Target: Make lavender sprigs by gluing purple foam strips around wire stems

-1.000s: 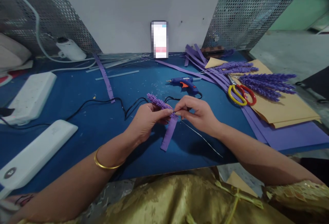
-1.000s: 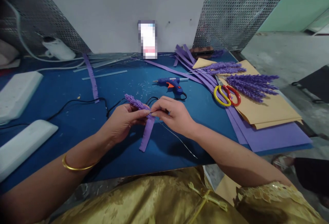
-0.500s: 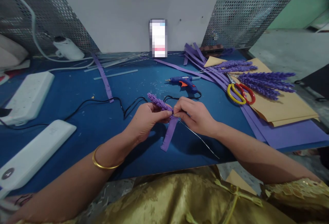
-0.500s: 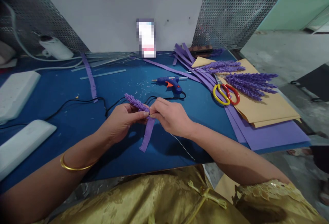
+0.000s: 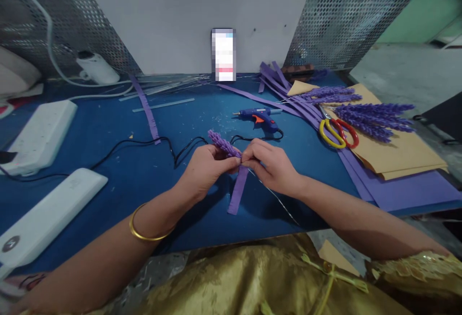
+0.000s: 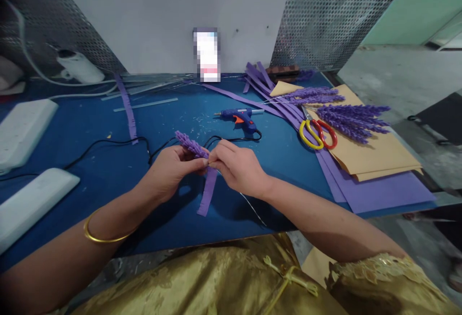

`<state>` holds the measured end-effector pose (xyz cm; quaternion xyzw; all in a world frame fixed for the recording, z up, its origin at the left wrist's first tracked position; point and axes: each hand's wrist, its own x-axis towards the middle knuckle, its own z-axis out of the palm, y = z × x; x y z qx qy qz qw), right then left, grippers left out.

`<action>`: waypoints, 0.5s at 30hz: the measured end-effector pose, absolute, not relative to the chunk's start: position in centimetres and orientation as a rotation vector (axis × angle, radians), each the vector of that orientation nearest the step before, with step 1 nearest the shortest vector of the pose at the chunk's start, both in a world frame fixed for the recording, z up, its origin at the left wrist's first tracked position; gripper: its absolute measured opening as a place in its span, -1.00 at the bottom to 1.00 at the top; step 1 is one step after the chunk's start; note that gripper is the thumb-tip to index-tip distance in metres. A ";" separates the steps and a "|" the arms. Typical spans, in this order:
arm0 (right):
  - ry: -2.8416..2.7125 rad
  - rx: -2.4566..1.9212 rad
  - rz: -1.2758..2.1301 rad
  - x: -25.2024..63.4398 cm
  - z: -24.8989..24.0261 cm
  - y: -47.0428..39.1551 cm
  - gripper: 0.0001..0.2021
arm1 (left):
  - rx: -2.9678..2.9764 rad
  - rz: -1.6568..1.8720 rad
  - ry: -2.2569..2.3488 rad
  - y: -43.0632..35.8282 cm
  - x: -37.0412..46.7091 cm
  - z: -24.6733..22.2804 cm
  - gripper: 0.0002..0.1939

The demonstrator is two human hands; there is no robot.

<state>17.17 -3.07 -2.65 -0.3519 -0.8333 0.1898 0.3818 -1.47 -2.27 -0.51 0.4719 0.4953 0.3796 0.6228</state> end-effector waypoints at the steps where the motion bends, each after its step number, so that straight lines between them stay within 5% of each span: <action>1: -2.068 -0.921 0.530 17.1 -2.6 -3.0 -0.89 | 1.067 0.885 1.133 -2.3 -1.5 -0.6 -0.78; 9: -1.514 -1.131 1.420 17.4 -1.4 -2.2 -0.70 | 0.939 1.007 1.119 -1.7 -1.7 -1.2 -0.75; 15: -1.517 -1.200 1.473 17.5 -1.1 -2.3 -0.79 | 0.895 0.997 1.104 -1.6 -1.5 -1.5 -0.70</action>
